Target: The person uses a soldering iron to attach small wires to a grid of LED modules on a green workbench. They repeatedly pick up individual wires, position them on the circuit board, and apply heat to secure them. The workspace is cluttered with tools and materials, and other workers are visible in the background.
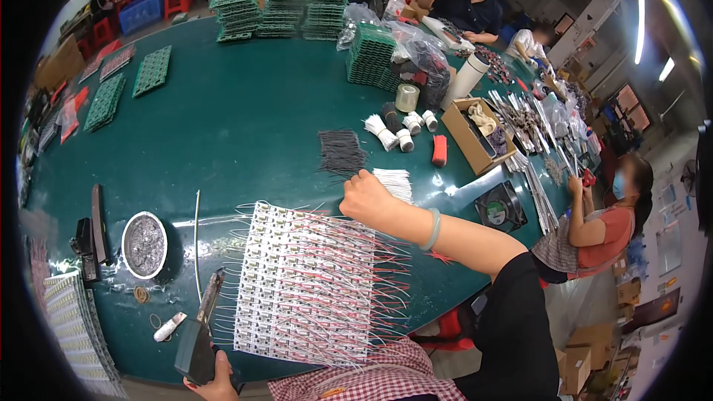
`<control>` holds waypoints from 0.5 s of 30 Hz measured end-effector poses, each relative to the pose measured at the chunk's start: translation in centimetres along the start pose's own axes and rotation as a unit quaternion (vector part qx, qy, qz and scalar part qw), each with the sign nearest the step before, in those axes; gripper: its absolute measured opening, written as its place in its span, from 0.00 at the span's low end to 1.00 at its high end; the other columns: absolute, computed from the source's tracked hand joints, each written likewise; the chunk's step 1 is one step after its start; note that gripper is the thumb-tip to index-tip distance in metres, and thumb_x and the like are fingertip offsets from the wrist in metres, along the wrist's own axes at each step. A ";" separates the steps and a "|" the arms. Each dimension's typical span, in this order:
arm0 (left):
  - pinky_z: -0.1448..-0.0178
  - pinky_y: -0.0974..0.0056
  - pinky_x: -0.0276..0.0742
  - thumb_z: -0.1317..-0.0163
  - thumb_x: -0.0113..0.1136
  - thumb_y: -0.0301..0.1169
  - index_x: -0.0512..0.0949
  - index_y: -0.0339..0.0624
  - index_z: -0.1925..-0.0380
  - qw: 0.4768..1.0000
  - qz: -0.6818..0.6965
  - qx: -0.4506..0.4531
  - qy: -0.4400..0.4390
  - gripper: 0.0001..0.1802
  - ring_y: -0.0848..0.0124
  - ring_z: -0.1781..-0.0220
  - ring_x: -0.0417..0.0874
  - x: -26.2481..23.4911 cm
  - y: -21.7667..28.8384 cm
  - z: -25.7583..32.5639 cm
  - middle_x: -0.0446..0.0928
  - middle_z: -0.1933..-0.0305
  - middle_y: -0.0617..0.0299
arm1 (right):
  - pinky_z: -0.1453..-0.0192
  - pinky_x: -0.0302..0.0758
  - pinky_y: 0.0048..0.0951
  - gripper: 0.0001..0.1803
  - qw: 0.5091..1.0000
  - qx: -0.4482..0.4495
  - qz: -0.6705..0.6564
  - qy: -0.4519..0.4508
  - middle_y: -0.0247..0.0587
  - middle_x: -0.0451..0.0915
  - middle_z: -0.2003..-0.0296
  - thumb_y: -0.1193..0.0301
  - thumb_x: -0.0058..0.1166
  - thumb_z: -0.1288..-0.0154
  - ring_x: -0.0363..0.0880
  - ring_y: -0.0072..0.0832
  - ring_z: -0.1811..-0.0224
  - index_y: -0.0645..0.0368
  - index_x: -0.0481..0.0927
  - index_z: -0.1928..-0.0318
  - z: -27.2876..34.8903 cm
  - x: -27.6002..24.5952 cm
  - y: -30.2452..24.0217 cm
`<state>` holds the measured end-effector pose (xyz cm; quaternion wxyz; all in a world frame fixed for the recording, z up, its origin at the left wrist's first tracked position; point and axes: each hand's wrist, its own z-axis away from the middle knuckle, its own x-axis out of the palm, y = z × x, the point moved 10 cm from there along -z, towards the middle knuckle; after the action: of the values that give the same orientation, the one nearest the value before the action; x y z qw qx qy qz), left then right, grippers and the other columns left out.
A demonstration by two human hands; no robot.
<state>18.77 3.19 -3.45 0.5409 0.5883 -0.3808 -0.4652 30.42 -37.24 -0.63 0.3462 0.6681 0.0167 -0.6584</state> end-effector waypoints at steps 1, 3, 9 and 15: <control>0.77 0.72 0.65 0.46 0.67 0.19 0.80 0.29 0.60 1.000 -0.021 -0.007 0.004 0.12 0.77 0.81 0.71 0.1 0.5 0.0 0.77 0.74 0.62 | 0.64 0.67 0.33 0.04 1.000 0.003 0.001 -0.003 0.39 0.78 0.76 0.70 0.62 0.57 0.78 0.31 0.69 0.55 0.83 0.81 0.0 -0.1 0.1; 0.76 0.68 0.73 0.49 0.74 0.19 0.82 0.29 0.65 0.998 -0.063 -0.021 0.013 0.12 0.74 0.79 0.76 0.4 1.8 0.0 0.81 0.73 0.60 | 0.64 0.68 0.35 0.04 1.000 0.007 0.013 -0.012 0.39 0.79 0.76 0.69 0.62 0.55 0.79 0.31 0.69 0.54 0.84 0.80 0.0 0.0 0.3; 0.79 0.73 0.62 0.47 0.65 0.18 0.79 0.28 0.55 1.000 0.004 0.019 0.017 0.17 0.79 0.81 0.71 0.1 0.9 -0.4 0.78 0.70 0.60 | 0.63 0.72 0.39 0.06 0.994 -0.042 0.067 -0.072 0.38 0.82 0.74 0.66 0.60 0.48 0.83 0.31 0.66 0.52 0.86 0.76 -0.8 0.3 -1.4; 0.74 0.72 0.70 0.49 0.71 0.20 0.79 0.27 0.55 0.999 0.003 0.038 0.031 0.20 0.77 0.78 0.76 0.6 4.5 -0.4 0.81 0.69 0.57 | 0.63 0.73 0.40 0.07 0.995 0.015 0.002 -0.102 0.39 0.83 0.73 0.66 0.59 0.47 0.83 0.32 0.65 0.52 0.87 0.74 -0.8 1.8 -0.7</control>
<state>19.53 2.14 0.92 0.5305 0.6216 -0.3831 -0.4305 30.97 -37.10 -2.62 0.3370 0.6028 -0.0298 -0.7226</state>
